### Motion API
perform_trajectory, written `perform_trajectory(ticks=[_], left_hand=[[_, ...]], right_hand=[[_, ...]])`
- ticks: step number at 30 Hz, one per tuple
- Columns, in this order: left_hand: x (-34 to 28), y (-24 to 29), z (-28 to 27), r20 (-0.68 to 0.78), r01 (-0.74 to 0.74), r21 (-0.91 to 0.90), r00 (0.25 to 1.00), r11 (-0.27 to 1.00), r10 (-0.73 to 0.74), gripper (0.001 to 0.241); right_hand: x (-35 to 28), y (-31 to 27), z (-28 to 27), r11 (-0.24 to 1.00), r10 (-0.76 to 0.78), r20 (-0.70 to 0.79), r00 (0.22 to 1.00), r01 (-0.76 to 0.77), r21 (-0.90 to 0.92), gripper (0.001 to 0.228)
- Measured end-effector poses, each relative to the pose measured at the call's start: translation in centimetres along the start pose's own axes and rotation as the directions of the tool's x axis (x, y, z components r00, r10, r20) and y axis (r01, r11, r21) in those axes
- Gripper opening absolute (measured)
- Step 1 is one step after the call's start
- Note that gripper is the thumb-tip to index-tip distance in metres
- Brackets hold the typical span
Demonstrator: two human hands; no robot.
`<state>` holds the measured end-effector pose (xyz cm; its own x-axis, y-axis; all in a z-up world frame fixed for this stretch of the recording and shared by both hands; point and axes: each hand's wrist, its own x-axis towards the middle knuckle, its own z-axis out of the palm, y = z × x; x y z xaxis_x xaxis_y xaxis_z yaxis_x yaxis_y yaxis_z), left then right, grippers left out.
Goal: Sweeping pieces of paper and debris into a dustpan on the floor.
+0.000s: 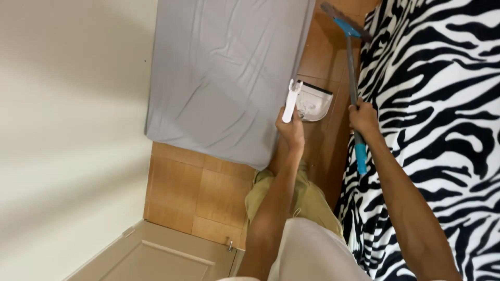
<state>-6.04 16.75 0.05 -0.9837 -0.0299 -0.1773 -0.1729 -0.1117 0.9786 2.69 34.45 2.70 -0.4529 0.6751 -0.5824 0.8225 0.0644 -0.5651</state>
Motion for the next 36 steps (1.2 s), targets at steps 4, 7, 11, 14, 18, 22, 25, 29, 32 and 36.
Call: perform_trajectory(ticks=[4,7,11,14,18,22,25,29,32,36], left_hand=[[-0.9,0.5,0.7,0.021,-0.103,0.033,0.995,0.994,0.103,0.019],[-0.9,-1.3,1.5,0.052,-0.004,0.142,0.999,0.990,-0.003,0.019],[-3.5,0.4,0.6,0.127,0.008,0.265,0.991,0.964,-0.043,0.015],[-4.7,-0.3,1.7,0.180,-0.065,0.286,0.983,0.956,0.013,0.011],[-6.2,3.2,2.8,0.144,-0.007,0.399,0.988,0.917,-0.055,0.011],[-5.7,-1.8,2.0,0.205,-0.086,0.242,0.978,0.966,0.036,0.015],[-6.0,-2.8,1.4,0.196,-0.126,0.216,0.977,0.968,0.084,0.014],[-7.3,-1.7,0.5,0.047,-0.106,0.233,0.994,0.967,0.097,0.006],[-9.2,-3.5,0.3,-0.064,-0.133,0.156,0.987,0.979,0.145,0.014],[-10.2,3.5,1.7,0.014,-0.353,0.183,0.934,0.918,0.356,0.017]], right_hand=[[5.5,1.7,0.9,0.991,-0.027,0.044,0.999,0.032,-0.130,0.038],[8.8,3.0,1.8,0.965,-0.083,0.084,0.993,0.101,-0.242,0.031],[5.8,5.3,4.2,0.928,-0.061,0.190,0.980,0.125,-0.350,0.026],[2.4,6.0,3.2,0.920,-0.059,0.219,0.974,0.138,-0.368,0.025],[-2.0,8.5,0.1,0.892,-0.075,0.329,0.941,0.211,-0.400,0.041],[-6.9,3.5,-6.1,0.937,0.164,0.397,0.903,-0.016,-0.349,0.044],[-8.8,1.8,-8.4,0.931,0.230,0.342,0.911,-0.104,-0.350,0.052],[-7.3,0.0,-8.2,0.938,0.150,0.278,0.949,-0.047,-0.345,0.049],[-4.1,0.4,-5.9,0.939,0.087,0.258,0.962,0.007,-0.343,0.045],[2.8,5.7,-0.6,0.918,-0.056,0.244,0.968,0.146,-0.369,0.041]])
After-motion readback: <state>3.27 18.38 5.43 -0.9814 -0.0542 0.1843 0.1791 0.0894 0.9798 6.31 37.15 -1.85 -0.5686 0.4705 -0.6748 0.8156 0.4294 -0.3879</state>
